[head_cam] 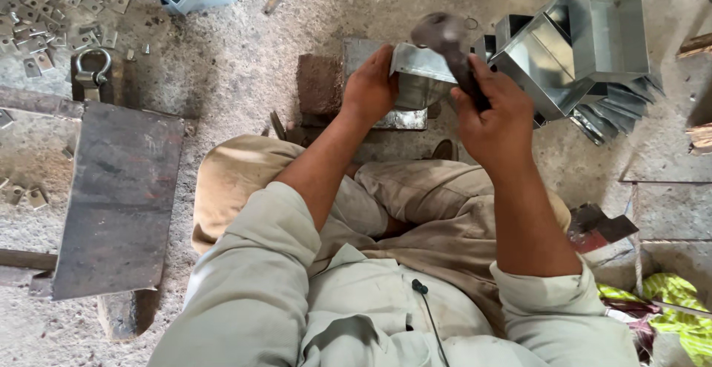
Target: The person sits cross-legged on the floor and repeatedly hammers a rectangular metal box placed on a small anvil. They use a hammer to strike the metal box, adjusting its position frequently to work on different sides.
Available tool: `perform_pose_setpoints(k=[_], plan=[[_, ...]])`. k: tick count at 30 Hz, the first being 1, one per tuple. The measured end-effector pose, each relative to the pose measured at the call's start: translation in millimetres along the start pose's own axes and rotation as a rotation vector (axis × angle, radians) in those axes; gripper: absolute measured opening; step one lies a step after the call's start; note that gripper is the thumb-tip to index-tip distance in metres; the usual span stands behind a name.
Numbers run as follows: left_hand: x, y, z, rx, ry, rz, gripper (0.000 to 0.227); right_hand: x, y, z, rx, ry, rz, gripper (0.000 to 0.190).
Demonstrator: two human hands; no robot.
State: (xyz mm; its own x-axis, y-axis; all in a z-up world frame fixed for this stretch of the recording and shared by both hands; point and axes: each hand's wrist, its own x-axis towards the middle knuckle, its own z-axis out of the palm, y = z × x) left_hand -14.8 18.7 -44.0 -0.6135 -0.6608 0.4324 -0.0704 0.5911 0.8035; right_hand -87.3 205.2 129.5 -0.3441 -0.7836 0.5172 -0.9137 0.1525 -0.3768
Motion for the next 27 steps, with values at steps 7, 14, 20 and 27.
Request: perform_pose_setpoints(k=[7,14,20,27], plan=[[28.5,35.1,-44.3,0.258,-0.005,0.208,0.040,-25.3,24.0,-22.6,0.336,0.301,0.297,0.044],[25.8,47.8,-39.8,0.666,-0.257,0.238,0.035,-43.9,54.3,-10.1,0.276,0.358,0.270,0.028],[29.0,48.4,-40.3,0.680,-0.267,0.241,0.035,-30.9,62.1,20.9,0.290,-0.012,0.415,0.037],[31.9,39.3,-30.2,0.698,-0.340,0.041,0.040,-44.5,91.7,26.9,0.483,0.036,0.545,0.030]])
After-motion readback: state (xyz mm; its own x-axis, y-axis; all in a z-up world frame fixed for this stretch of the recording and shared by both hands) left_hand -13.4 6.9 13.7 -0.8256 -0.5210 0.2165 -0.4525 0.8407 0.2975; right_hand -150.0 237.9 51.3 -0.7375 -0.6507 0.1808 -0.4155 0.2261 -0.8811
